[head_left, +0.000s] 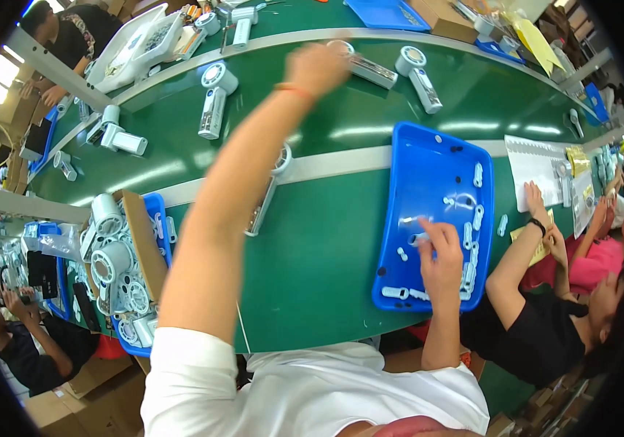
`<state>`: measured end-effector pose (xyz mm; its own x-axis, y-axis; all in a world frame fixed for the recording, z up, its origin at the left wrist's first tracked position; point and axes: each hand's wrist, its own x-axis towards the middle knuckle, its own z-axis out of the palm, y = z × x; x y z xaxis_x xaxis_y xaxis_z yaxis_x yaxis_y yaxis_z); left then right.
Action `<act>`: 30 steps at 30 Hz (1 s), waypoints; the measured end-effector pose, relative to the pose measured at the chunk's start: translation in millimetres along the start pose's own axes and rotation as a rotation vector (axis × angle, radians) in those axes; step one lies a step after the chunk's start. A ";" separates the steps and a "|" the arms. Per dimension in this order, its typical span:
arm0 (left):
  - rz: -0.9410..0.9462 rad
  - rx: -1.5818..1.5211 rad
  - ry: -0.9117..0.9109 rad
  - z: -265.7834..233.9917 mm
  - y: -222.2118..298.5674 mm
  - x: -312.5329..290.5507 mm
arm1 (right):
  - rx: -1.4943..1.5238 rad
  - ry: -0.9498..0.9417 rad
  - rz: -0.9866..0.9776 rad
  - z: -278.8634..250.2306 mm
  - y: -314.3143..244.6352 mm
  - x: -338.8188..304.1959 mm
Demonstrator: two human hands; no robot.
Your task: Manual assembly of hair dryer components on a production line.
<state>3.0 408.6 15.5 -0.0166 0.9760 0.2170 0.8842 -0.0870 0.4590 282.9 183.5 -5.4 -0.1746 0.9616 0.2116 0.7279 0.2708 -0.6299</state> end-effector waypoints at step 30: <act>-0.424 -1.167 0.177 -8.9 38.8 -438.6 | 1.023 -0.732 0.213 65.3 -105.2 -86.9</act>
<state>40.5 -24.7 -54.2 -0.3406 0.9381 -0.0628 -0.1447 0.0137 0.9894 178.3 74.3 -6.3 -0.6786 0.7015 -0.2179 0.0029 -0.2941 -0.9558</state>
